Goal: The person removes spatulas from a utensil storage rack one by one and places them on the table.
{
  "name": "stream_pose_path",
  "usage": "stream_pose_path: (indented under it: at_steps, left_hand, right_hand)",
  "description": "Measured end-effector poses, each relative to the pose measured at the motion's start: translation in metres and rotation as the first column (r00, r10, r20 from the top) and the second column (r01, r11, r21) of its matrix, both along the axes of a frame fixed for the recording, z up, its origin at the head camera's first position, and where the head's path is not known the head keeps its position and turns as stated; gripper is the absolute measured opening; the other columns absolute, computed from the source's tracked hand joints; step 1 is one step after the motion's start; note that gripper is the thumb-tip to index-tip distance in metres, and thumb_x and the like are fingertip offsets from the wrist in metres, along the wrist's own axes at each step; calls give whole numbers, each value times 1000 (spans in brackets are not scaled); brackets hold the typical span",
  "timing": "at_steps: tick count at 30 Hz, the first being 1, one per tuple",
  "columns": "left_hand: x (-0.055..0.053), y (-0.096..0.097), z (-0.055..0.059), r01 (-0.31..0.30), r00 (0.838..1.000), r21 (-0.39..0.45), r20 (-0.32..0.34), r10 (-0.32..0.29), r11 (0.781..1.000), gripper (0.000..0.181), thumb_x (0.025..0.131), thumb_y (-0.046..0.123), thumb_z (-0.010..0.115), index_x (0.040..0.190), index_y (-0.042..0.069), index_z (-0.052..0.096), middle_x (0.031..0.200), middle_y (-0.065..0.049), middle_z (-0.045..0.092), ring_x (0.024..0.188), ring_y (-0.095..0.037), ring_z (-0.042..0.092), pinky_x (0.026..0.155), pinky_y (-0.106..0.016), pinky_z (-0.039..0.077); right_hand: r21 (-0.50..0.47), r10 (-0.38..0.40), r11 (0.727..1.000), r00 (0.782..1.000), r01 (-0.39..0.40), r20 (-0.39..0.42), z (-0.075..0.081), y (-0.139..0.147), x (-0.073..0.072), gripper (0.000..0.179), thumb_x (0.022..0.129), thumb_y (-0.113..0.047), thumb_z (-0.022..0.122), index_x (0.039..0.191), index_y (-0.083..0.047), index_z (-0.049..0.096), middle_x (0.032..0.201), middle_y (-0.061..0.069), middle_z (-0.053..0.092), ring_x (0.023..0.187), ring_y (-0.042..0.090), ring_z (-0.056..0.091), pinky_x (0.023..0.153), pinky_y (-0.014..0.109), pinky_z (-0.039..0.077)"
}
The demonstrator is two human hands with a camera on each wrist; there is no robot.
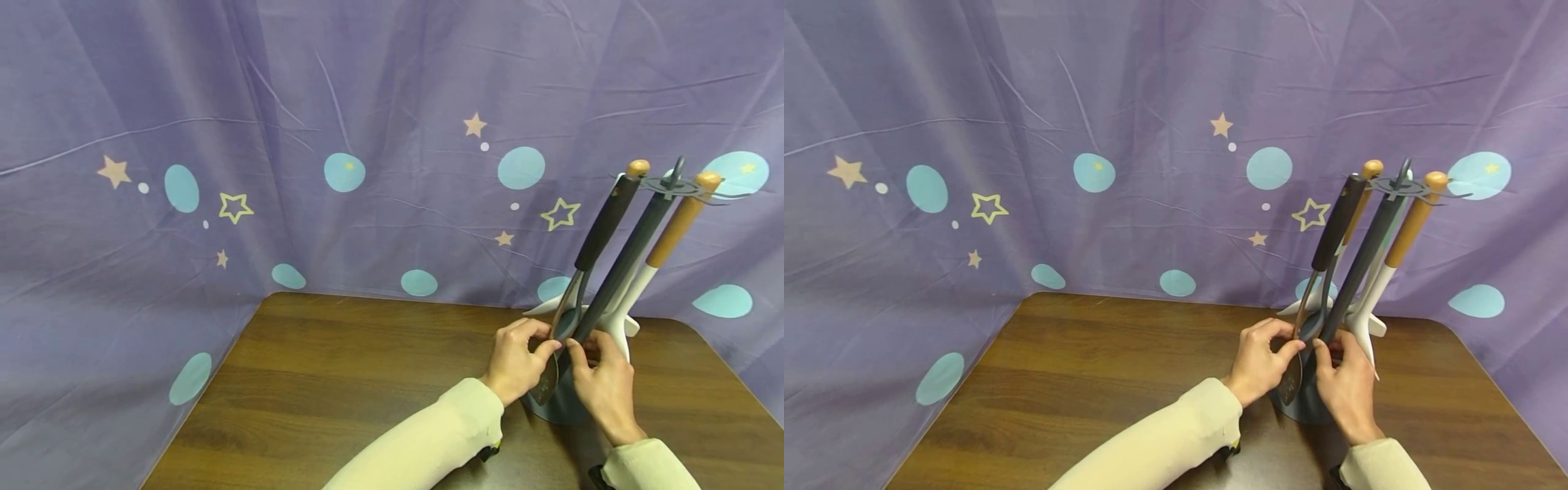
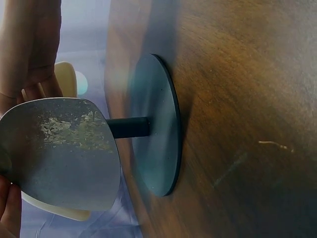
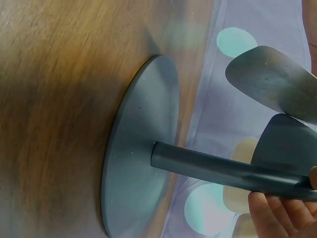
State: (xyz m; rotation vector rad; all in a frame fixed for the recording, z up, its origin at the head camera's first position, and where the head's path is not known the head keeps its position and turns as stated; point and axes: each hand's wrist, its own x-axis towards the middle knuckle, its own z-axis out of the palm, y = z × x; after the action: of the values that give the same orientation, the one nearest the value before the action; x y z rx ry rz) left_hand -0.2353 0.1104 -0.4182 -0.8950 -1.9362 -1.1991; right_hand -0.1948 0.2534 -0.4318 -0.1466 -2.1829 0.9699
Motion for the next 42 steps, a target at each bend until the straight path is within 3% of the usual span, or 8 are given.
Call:
stream_pose_path:
  at_steps: [4, 13, 19, 26, 42]
  left_hand:
    - [0, -1, 0, -15, 1000, -13, -9, 15, 1000, 15, 76, 11, 81, 85, 9, 69, 80, 6, 67, 75, 2, 60, 71, -4, 42]
    - [-1, -4, -2, 30, 999, 20, 25, -31, 999, 16, 75, 8, 81, 86, 6, 69, 80, 2, 68, 75, -2, 61, 71, -6, 44]
    - [0, -8, -1, 17, 1000, 13, 17, -17, 1000, 16, 75, 8, 81, 86, 7, 69, 80, 3, 68, 75, 0, 61, 71, -6, 44]
    - [2, -13, 0, 45, 998, 27, 33, -45, 999, 16, 75, 6, 80, 86, 5, 69, 81, 1, 69, 76, -2, 61, 72, -6, 44]
    - [3, -18, 0, 28, 1000, 9, 1, -28, 1000, 17, 75, 6, 81, 86, 6, 69, 81, 1, 68, 77, -2, 62, 75, -7, 45]
  right_hand:
    - [2, 0, 1000, 1000, 0, -2, -1, -1, 0, 18, 87, -11, 68, 100, 0, 61, 87, 17, 67, 70, -18, 46, 63, 0, 40]
    - [7, 1, 1000, 1000, -1, 1, -1, -5, 0, 17, 87, -12, 68, 97, 0, 61, 88, 17, 68, 70, -20, 44, 63, -1, 38]
    - [4, 11, 1000, 1000, -11, -1, 0, -8, 0, 17, 87, -11, 68, 98, 0, 61, 87, 16, 68, 70, -19, 46, 62, 0, 39]
    - [-1, 16, 1000, 1000, -16, 2, -1, -11, 0, 18, 87, -12, 69, 99, 0, 61, 87, 15, 67, 70, -19, 46, 63, 0, 39]
    - [-3, 17, 1000, 1000, -17, -2, -1, -14, 0, 18, 86, -12, 70, 98, -1, 62, 87, 15, 68, 70, -17, 47, 63, 0, 40]
